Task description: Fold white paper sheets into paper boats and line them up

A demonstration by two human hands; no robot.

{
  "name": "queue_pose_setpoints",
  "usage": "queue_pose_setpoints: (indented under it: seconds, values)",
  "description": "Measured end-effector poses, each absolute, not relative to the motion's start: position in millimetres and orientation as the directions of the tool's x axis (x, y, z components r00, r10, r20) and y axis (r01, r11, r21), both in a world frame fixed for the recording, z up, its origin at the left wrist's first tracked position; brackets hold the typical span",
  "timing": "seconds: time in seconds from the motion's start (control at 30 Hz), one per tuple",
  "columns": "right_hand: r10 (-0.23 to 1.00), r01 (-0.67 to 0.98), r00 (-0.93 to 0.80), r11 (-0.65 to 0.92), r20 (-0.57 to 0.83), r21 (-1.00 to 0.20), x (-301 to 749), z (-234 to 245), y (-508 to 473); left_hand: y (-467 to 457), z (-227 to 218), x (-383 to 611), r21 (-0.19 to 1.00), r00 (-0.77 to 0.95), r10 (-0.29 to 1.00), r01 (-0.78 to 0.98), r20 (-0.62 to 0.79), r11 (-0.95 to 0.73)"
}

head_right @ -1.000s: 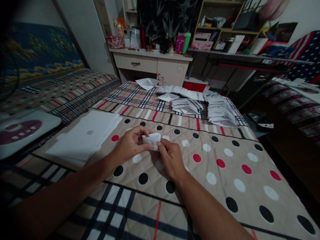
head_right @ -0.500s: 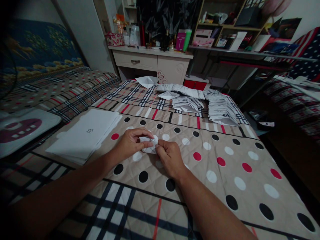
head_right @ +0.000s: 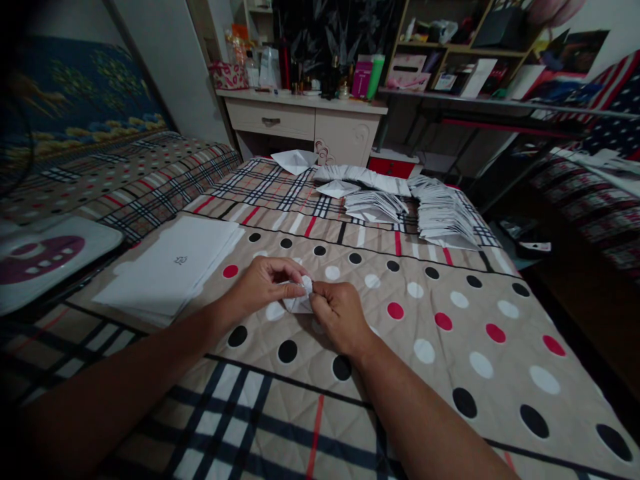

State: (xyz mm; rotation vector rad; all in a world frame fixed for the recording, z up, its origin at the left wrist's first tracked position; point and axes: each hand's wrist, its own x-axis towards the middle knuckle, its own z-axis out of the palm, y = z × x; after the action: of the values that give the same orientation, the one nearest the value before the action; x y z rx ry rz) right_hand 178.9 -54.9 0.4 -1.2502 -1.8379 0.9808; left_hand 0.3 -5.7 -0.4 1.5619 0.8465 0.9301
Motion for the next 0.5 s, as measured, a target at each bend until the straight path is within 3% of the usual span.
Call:
queue_pose_setpoints:
  seconds: [0.27,0.5]
  values:
    - [0.913,0.440,-0.369,0.337,0.174,-0.833,179.2,2.4,-57.0,-9.4,7.5,0.9,0.991,0.398,0.914,0.063,0.083,-0.118]
    - [0.925,0.458,-0.352,0.305,0.145,-0.835,176.3,-1.0,-56.6,-9.0,6.2,2.7,0.986,0.400,0.910,0.064,0.114,-0.151]
